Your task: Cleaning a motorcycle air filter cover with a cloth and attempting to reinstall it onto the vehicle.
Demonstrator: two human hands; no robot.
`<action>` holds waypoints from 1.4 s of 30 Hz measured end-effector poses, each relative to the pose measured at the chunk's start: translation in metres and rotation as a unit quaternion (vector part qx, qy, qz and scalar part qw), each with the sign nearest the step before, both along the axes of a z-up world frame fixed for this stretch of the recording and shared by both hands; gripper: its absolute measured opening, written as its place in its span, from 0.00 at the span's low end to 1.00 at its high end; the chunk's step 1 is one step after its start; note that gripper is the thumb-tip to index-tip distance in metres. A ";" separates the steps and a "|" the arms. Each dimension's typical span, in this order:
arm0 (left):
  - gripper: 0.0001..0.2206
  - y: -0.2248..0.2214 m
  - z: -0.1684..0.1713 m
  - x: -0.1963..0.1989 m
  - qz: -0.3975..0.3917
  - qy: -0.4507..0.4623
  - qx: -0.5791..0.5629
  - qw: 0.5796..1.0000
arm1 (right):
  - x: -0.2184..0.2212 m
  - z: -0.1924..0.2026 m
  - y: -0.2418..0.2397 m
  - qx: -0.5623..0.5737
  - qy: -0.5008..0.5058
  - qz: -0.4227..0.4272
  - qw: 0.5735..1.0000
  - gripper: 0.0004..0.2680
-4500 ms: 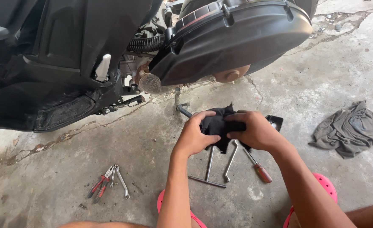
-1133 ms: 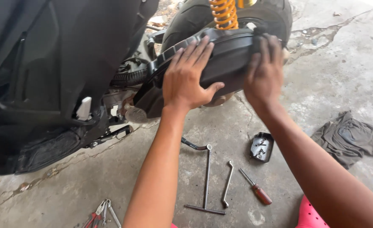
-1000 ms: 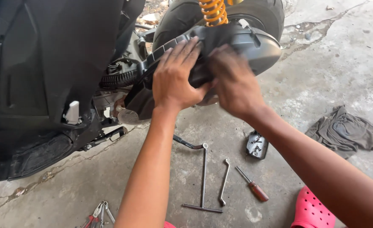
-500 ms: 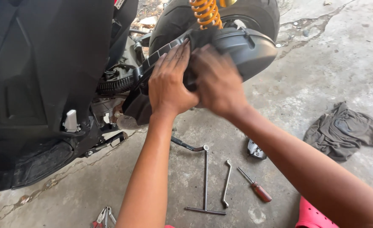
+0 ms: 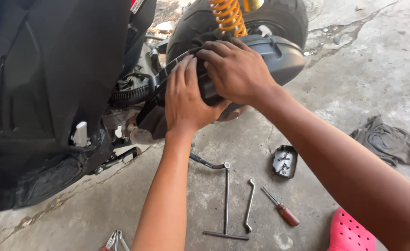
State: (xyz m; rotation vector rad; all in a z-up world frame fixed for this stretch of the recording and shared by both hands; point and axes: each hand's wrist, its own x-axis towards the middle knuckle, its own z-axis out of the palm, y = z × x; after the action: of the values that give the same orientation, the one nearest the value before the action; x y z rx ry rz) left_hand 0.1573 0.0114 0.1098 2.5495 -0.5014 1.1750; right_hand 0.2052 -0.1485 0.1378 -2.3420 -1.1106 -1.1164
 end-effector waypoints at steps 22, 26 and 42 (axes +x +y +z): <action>0.47 -0.005 0.003 0.005 0.098 0.067 0.080 0.990 | 0.014 -0.066 -0.082 0.149 0.087 -0.011 0.985 0.16; 0.48 -0.004 0.004 0.005 0.110 0.059 0.099 0.987 | 0.035 -0.075 -0.083 0.278 0.224 -0.145 0.923 0.16; 0.47 -0.006 0.004 0.004 0.086 0.053 0.078 0.992 | -0.010 -0.068 -0.074 0.194 0.066 -0.045 0.978 0.16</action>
State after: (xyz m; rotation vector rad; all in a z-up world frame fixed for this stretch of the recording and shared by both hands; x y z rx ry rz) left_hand 0.1610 0.0059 0.1141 2.8207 -0.3684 1.0862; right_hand 0.1950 -0.2220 0.0699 -2.1355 -0.6724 -1.0777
